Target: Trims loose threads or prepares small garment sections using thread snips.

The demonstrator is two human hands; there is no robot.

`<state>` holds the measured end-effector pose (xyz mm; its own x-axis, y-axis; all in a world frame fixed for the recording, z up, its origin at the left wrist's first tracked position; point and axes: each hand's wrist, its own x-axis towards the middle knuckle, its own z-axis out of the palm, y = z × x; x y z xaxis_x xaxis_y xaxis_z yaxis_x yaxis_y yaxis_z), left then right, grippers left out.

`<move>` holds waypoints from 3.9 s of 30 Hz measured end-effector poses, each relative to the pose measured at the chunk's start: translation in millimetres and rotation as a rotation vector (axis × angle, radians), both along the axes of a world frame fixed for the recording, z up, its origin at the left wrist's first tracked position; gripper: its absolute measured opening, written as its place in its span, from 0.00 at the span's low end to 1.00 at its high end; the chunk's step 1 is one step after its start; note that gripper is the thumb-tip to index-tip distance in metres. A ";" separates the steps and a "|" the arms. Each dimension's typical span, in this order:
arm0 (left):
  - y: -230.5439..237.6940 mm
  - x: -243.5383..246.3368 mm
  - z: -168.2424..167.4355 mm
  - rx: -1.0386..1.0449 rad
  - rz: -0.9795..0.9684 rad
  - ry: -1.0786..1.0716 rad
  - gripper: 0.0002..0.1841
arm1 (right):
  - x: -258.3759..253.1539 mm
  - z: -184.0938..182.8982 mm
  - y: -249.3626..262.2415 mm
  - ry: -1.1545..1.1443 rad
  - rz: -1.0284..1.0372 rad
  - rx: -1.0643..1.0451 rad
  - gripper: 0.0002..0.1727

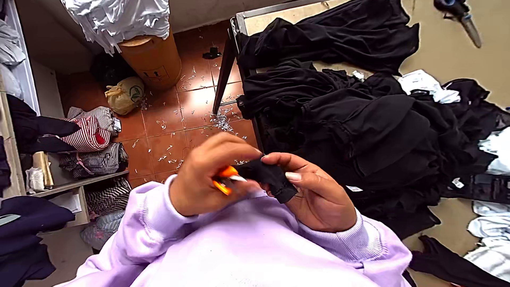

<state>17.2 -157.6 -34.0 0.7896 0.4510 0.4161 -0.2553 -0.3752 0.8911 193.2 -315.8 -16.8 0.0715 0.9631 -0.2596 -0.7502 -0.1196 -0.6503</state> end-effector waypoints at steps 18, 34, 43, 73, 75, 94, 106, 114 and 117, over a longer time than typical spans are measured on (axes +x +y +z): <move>-17.0 12.1 0.6 0.001 0.087 -0.025 0.08 | -17.0 -1.3 -2.6 -0.384 -0.227 -0.029 0.25; -15.8 -5.3 -1.8 0.509 0.147 0.251 0.19 | -21.3 -1.4 -2.4 -0.551 -0.304 -0.029 0.28; -14.3 -3.9 -9.3 0.419 0.204 0.191 0.17 | -22.3 -2.2 -3.5 -0.591 -0.313 -0.034 0.28; -3.1 -20.6 -20.8 0.336 0.314 0.345 0.28 | -22.6 -9.2 0.6 -0.427 -0.337 0.008 0.12; -9.2 -16.9 -17.9 0.252 0.233 0.216 0.26 | -23.7 -9.2 0.5 -0.429 -0.336 0.006 0.12; -12.4 -4.6 -16.4 0.444 0.106 0.149 0.20 | -25.9 -7.3 -0.1 -0.461 -0.345 0.021 0.14; -13.5 3.2 -10.1 0.055 0.076 0.040 0.21 | -25.0 -1.8 0.5 -0.385 -0.200 -0.087 0.18; -21.3 7.5 -8.2 -0.419 0.033 0.037 0.04 | -28.7 -7.0 1.0 -0.614 -0.249 -0.022 0.14; -25.9 7.4 -10.8 -0.634 0.035 -0.041 0.01 | -27.4 -10.2 0.5 -0.644 -0.297 -0.023 0.12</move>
<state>24.6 -183.5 -44.8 0.7591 0.6448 0.0894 -0.2911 0.2134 0.9326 165.9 -315.4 -27.0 0.4763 0.8739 -0.0972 -0.2202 0.0115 -0.9754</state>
